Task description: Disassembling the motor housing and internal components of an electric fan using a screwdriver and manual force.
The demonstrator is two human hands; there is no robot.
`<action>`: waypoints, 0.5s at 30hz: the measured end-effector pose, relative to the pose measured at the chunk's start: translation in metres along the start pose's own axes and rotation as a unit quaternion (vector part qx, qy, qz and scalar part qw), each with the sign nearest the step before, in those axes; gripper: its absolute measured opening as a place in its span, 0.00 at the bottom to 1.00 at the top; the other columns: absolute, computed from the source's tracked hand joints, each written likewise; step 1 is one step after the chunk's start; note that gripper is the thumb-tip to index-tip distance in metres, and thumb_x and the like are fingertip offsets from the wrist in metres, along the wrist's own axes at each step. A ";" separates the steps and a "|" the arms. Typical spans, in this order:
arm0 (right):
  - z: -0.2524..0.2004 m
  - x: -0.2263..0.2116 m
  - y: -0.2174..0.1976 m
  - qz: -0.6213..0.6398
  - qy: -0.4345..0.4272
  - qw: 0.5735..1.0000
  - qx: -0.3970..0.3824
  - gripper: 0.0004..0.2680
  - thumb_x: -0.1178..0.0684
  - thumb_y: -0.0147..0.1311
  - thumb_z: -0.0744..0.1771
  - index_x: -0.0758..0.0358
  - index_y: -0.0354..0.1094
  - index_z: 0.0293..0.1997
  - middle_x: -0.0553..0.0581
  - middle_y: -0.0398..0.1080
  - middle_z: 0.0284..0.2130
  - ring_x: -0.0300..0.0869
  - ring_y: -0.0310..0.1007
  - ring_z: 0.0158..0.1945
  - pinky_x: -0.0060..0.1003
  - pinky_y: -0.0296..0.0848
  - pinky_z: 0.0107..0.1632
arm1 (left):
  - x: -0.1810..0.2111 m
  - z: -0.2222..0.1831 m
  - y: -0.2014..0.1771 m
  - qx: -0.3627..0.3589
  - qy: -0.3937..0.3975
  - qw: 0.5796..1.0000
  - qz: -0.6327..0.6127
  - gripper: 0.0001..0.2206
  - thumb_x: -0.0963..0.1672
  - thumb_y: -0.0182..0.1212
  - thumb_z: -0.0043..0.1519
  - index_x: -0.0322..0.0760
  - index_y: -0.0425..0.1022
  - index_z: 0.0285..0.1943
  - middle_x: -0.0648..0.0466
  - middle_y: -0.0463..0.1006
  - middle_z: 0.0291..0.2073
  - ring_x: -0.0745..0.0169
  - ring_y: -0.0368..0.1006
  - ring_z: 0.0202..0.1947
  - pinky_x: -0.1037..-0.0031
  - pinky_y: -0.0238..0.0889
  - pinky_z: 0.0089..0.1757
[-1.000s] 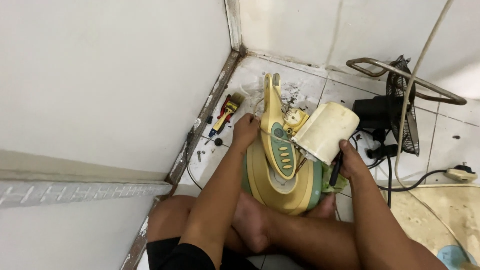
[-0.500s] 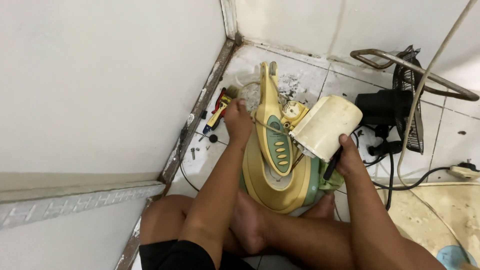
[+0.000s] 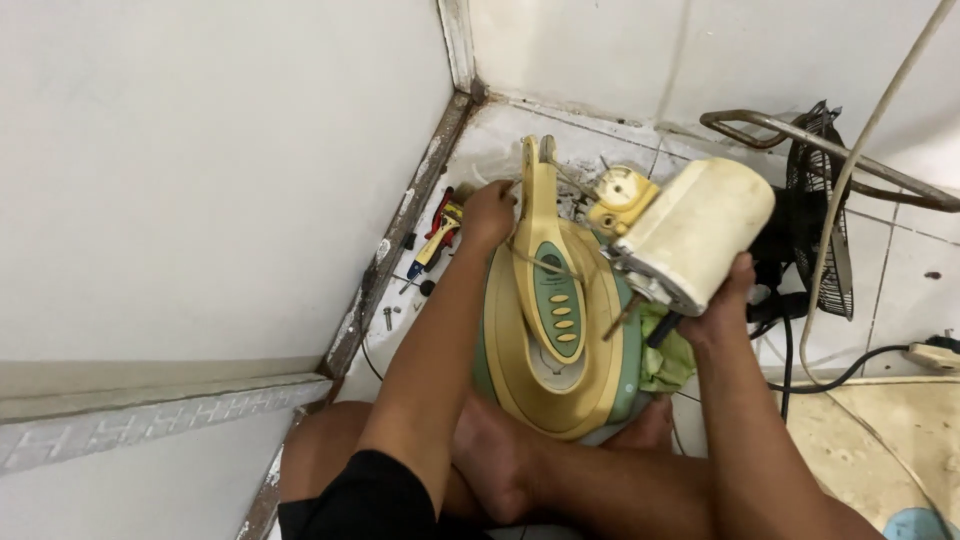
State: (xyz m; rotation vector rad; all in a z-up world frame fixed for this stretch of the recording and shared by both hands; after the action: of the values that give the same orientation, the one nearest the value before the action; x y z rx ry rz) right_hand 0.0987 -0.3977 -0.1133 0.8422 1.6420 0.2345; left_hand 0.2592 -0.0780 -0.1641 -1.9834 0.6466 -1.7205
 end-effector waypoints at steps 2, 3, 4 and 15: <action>-0.005 -0.006 0.021 -0.005 -0.005 1.000 -0.011 0.31 0.18 0.57 0.56 0.50 0.70 0.54 0.50 0.78 0.44 0.41 0.81 0.45 0.40 0.81 0.55 | -0.004 0.019 0.011 -0.005 -0.010 1.000 0.003 0.17 0.48 0.51 0.68 0.47 0.77 0.64 0.54 0.81 0.53 0.51 0.75 0.58 0.60 0.68 0.57; -0.007 -0.009 0.034 -0.006 -0.012 1.000 -0.024 0.31 0.18 0.56 0.57 0.50 0.70 0.54 0.50 0.78 0.43 0.41 0.81 0.45 0.40 0.80 0.56 | -0.006 0.031 0.015 -0.007 -0.016 1.000 0.009 0.16 0.48 0.52 0.68 0.50 0.78 0.62 0.57 0.82 0.51 0.54 0.77 0.56 0.62 0.70 0.54; -0.004 -0.015 0.043 -0.006 -0.013 1.000 -0.023 0.31 0.18 0.56 0.57 0.50 0.70 0.54 0.50 0.78 0.43 0.41 0.81 0.45 0.40 0.80 0.56 | 0.003 0.030 0.010 -0.008 -0.015 1.000 0.009 0.16 0.48 0.52 0.68 0.50 0.78 0.62 0.57 0.82 0.51 0.54 0.77 0.56 0.62 0.70 0.54; 0.032 -0.043 0.124 -0.046 -0.085 0.988 -0.120 0.31 0.20 0.52 0.61 0.52 0.64 0.60 0.51 0.75 0.48 0.40 0.79 0.51 0.44 0.77 0.64 | 0.139 -0.001 -0.041 0.006 0.351 0.931 0.101 0.09 0.44 0.59 0.67 0.37 0.81 0.51 0.48 0.80 0.50 0.42 0.72 0.58 0.55 0.64 0.58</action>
State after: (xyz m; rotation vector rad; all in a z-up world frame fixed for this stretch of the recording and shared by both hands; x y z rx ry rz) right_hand 0.1780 -0.3452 -0.0167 0.5849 1.4552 0.2819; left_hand 0.2775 -0.1295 -0.0297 -1.1929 1.0182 -2.2778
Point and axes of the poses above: each hand's wrist, its own z-axis towards the middle knuckle, its own y-axis out of the palm, x = y × z, the point moved 7 cm from there along z, towards the middle knuckle
